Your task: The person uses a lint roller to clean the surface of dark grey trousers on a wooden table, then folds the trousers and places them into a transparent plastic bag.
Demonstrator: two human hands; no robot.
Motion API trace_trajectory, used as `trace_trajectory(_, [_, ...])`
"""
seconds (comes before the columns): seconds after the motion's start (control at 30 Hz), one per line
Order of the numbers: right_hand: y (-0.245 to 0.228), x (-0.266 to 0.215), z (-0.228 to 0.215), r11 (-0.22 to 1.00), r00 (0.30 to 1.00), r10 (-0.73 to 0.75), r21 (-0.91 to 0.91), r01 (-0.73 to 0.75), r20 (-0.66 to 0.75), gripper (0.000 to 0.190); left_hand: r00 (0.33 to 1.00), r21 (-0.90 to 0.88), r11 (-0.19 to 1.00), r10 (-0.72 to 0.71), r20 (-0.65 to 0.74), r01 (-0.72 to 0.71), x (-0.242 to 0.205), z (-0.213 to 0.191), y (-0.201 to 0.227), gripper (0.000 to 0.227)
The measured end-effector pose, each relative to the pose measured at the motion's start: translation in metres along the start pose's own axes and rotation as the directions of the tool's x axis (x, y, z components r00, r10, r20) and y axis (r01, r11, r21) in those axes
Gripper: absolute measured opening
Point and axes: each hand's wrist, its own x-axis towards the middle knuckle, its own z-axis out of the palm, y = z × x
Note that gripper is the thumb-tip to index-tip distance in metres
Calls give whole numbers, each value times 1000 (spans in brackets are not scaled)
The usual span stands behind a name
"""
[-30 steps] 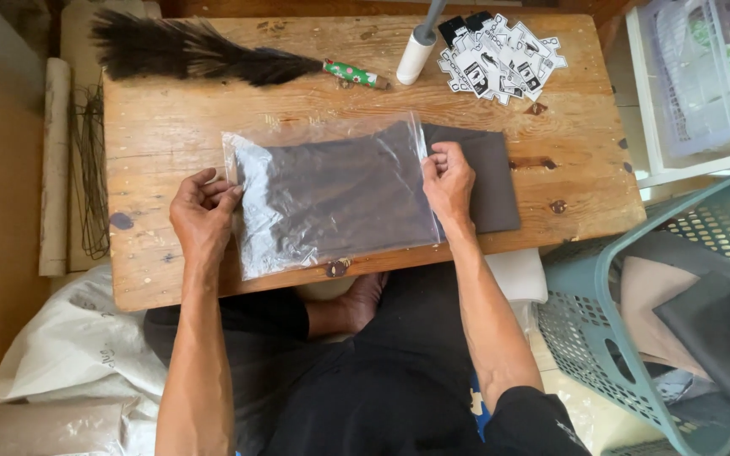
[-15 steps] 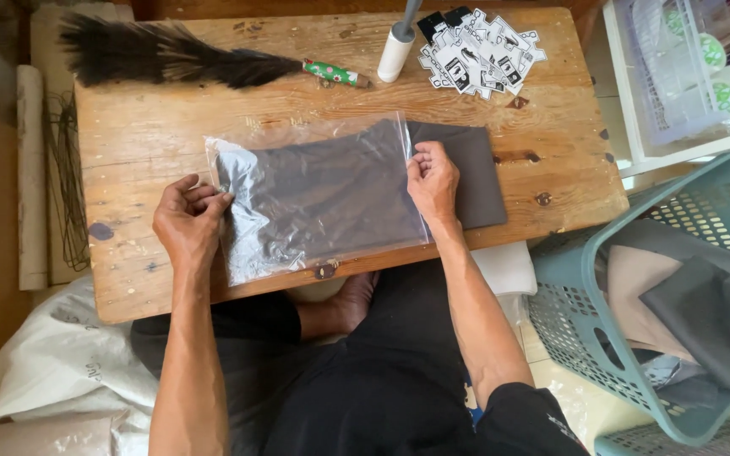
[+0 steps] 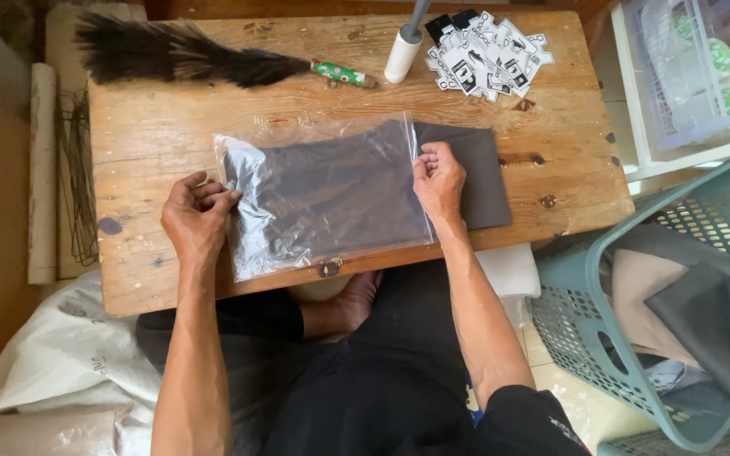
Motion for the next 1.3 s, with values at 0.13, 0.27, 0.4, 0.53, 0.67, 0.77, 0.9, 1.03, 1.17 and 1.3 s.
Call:
trace_trajectory(0.13, [1,0,1,999,999,33,14,-33,2,21,1000,-17,1000,14,4,-14,4,2,-14,58])
trace_trajectory(0.27, [-1,0,2,998,998,60,5,-60,6,21,1000,2,1000,19,3,-19,-3,1,0,58])
trace_trajectory(0.4, [-5,0,-3,996,996,88,10,-89,12,20,999,14,999,44,8,-45,-3,1,-5,57])
trace_trajectory(0.53, [-19,-2,-40,989,990,117,-85,-123,-75,25,997,15,997,71,13,-71,-1,2,-5,57])
trace_trajectory(0.67, [-70,-7,-111,775,892,443,-461,-432,-90,51,998,29,998,60,-5,-60,-1,3,-9,56])
trace_trajectory(0.77, [-18,-17,-131,695,807,590,-507,-510,-3,75,998,37,997,63,-7,-63,1,3,-15,56])
trace_trajectory(0.9, [46,-16,-130,748,784,616,-255,-613,-77,80,997,31,996,78,10,-78,1,1,-10,56])
trace_trajectory(1.03, [44,-15,-134,738,755,651,301,-604,-80,54,982,243,955,185,-34,-172,-18,-5,39,54])
trace_trajectory(1.17, [13,-24,-139,501,605,794,507,-701,52,56,795,464,711,606,-23,-528,-30,23,53,47])
trace_trajectory(1.3, [24,-50,-123,414,666,745,792,-448,-12,58,705,252,660,637,311,-708,-68,96,74,38])
